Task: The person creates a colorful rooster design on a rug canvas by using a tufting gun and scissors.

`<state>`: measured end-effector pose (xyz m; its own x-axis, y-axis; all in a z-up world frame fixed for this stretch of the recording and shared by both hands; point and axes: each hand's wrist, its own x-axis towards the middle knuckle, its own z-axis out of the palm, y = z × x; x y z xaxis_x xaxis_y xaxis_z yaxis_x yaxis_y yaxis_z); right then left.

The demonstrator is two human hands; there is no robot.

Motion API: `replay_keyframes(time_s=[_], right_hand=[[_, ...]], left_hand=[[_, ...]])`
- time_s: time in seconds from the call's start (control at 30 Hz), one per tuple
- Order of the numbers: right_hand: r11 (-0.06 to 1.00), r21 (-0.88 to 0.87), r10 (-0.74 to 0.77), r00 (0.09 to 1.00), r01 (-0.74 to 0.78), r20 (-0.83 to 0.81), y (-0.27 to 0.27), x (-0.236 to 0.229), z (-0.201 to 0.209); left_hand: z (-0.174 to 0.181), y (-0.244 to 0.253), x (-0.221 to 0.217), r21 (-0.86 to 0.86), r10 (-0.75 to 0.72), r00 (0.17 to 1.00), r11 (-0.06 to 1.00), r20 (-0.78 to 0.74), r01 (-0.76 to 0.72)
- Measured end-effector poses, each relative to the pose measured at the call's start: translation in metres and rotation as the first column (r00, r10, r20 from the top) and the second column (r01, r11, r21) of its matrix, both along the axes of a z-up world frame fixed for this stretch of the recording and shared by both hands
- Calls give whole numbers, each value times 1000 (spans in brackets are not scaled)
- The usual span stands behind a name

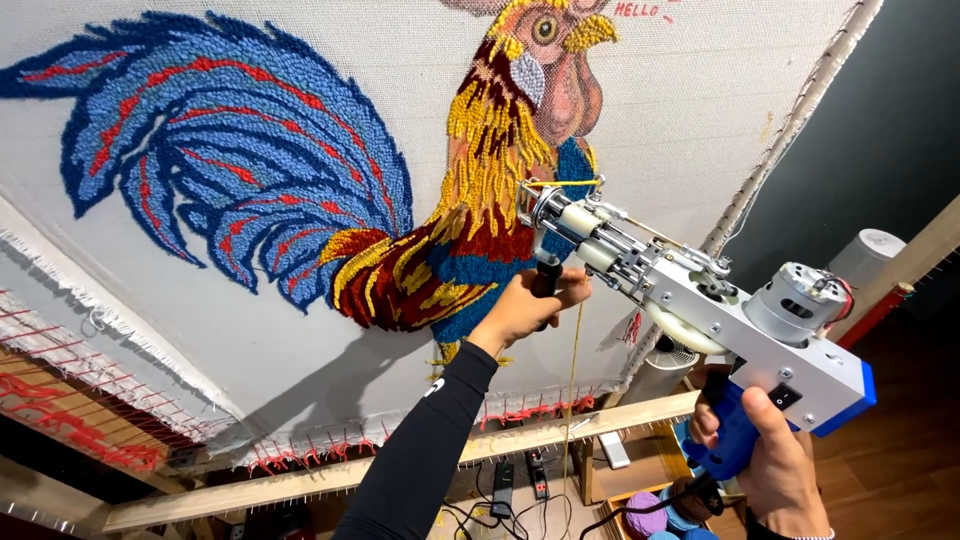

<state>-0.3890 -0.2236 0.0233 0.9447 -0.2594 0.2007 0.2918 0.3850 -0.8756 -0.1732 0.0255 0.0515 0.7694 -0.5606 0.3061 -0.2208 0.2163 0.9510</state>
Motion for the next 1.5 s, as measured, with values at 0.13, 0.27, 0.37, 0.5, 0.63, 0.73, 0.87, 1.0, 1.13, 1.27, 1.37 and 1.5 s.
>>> replay_keyframes(time_s=[0.13, 0.27, 0.37, 0.5, 0.63, 0.73, 0.87, 1.0, 1.13, 1.27, 1.37, 1.5], right_hand=[[1000, -11, 13, 1000, -13, 0, 2, 2, 6], [1000, -20, -6, 1000, 6, 0, 1, 6, 8], [1000, -29, -4, 1000, 3, -9, 0, 9, 5], [1000, 4, -17, 1000, 17, -16, 9, 13, 12], [999, 8, -30, 999, 31, -32, 19, 12, 21], [996, -33, -83, 995, 81, -46, 21, 13, 23], [999, -22, -47, 999, 46, -27, 15, 17, 16], [999, 0, -46, 998, 46, -30, 20, 17, 22], [1000, -6, -11, 1000, 11, -26, 17, 18, 21], [998, -24, -56, 996, 54, -74, 18, 18, 23], [998, -38, -48, 997, 45, -68, 20, 19, 26], [997, -61, -55, 998, 57, 31, 29, 20, 37]], left_hand=[[2, 0, 3, 38, 33, 998, 999, -56, -31], [-7, -1, 12, 88, 42, 999, 995, -14, -41], [-19, -2, 20, 109, 54, 998, 992, 38, -58], [-3, 5, 9, 29, 17, 1000, 999, -24, -16], [-8, 4, 12, -4, -3, 995, 1000, -101, 3], [-18, 2, 20, 138, 76, 994, 988, -78, -64], [-9, 3, 17, 125, 75, 996, 990, -52, -68], [-3, 4, 15, 16, 39, 997, 999, -73, -38], [-8, 3, 19, 70, 72, 996, 995, -48, -69], [-7, 4, 18, 125, 112, 993, 986, -37, -107], [-18, 2, 27, 119, 126, 992, 985, -28, -121], [-17, 2, 27, 110, 137, 990, 985, -25, -134]])
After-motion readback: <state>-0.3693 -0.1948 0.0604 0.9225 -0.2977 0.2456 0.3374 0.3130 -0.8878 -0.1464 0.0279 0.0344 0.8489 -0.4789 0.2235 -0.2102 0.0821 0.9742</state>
